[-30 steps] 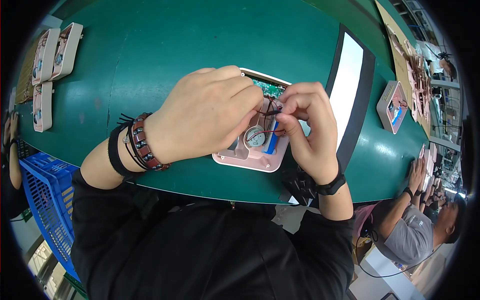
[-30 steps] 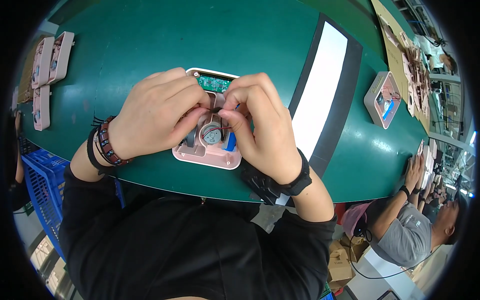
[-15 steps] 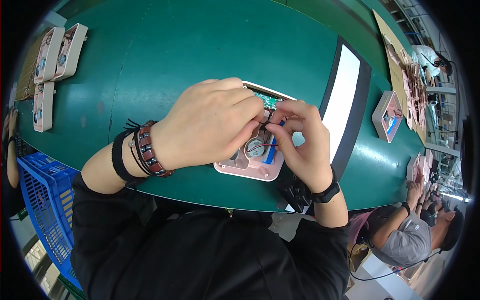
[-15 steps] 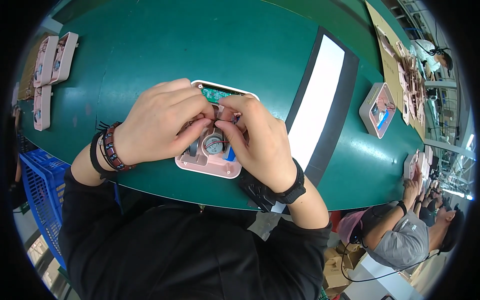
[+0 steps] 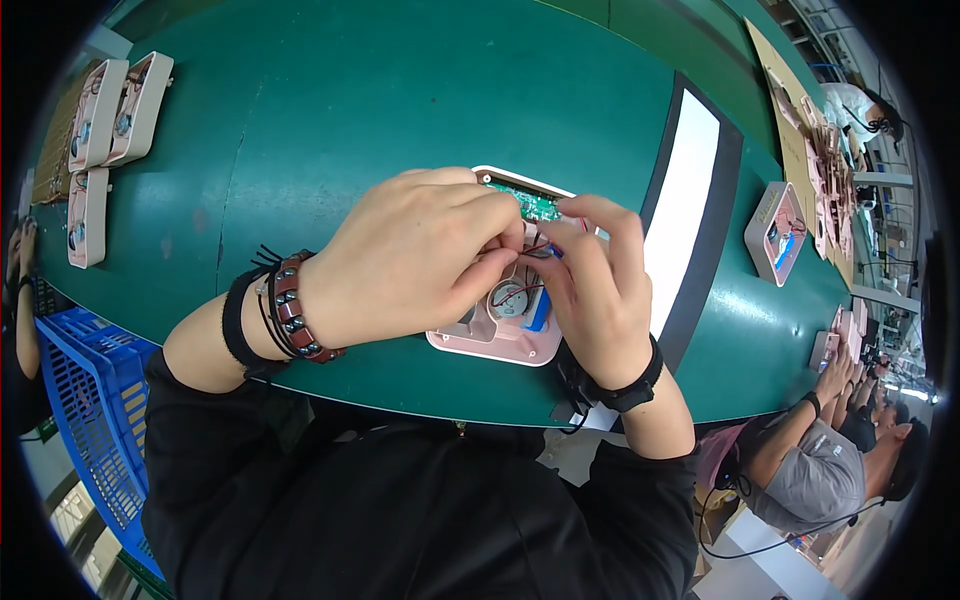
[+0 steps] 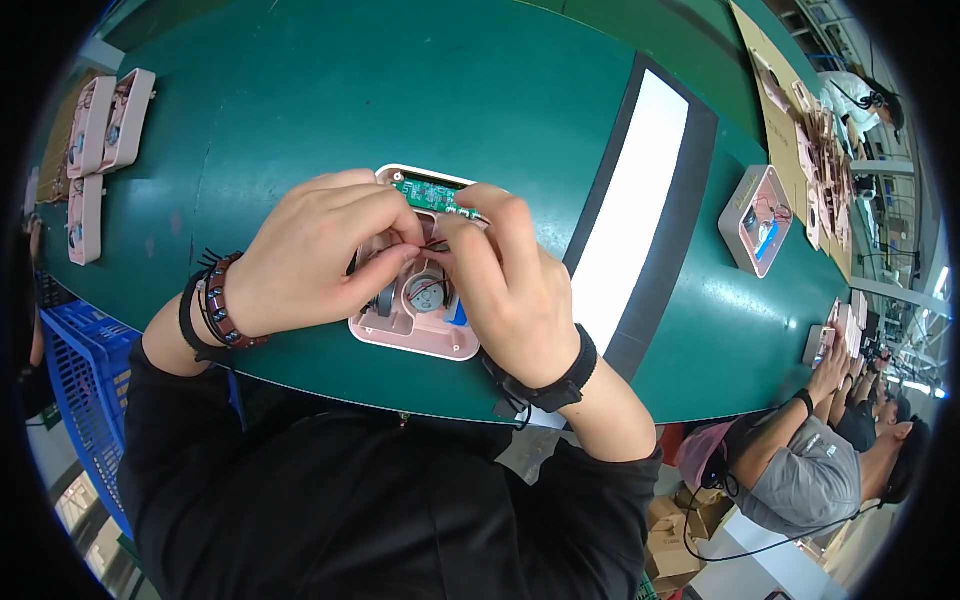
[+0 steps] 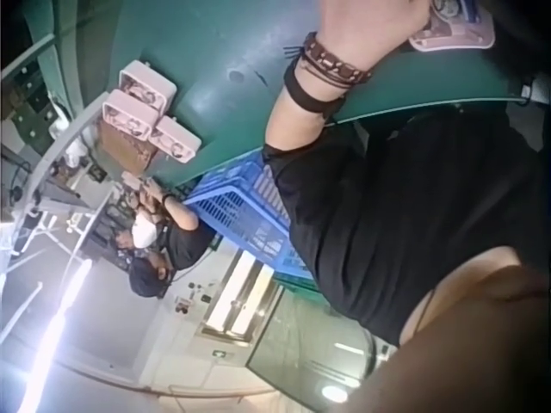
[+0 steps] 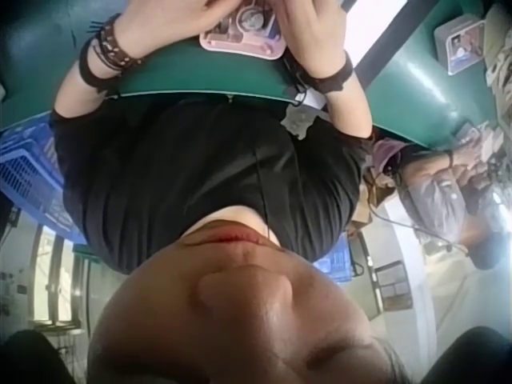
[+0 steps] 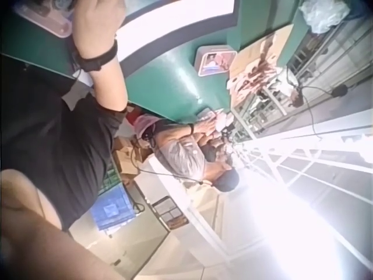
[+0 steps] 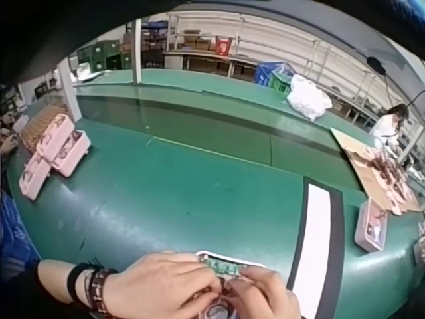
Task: The person reaches for a pink plastic housing, places it on the workspace, and applies a strip of tape to the internal components. They then press the wires into place and set the housing back onto the conveyor belt.
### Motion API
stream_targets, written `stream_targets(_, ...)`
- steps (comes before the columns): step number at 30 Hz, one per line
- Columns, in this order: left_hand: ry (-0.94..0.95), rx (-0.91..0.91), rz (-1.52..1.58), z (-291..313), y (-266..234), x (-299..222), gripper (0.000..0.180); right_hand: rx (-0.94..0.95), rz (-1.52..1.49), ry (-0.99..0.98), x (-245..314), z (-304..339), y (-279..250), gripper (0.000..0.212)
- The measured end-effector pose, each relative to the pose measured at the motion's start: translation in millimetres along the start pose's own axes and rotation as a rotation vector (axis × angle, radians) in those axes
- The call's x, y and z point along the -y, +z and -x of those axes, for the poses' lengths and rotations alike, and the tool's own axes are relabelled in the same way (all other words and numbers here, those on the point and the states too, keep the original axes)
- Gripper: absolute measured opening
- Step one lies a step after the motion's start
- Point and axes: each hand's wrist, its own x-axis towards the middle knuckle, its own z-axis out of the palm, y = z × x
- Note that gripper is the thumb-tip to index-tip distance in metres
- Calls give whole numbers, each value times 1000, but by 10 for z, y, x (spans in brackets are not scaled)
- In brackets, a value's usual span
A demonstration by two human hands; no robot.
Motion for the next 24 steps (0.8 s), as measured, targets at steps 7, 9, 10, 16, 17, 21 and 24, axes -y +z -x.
stream_targets(7,-48,6,-112,7,7,-29,9,64,108,-98,-12,35,-24,22)
stream_targets(9,-51,16,-118,9,9,-22,9,79,143,-184,-4,43,-27,25)
stream_targets(10,-51,16,-120,8,4,-21,9,78,142,-185,-3,42,-27,25)
stream_targets(16,-94,-13,-2,8,11,2,8,27,19,-151,-46,40,-10,26)
stream_targets(17,-100,-19,20,4,11,6,7,18,-36,-162,-59,37,-7,26)
stream_targets(21,-89,-4,35,0,1,22,6,-58,-73,-181,-96,60,43,25)
stream_targets(24,-93,1,26,-11,-7,7,3,-72,-49,-171,-87,35,35,26)
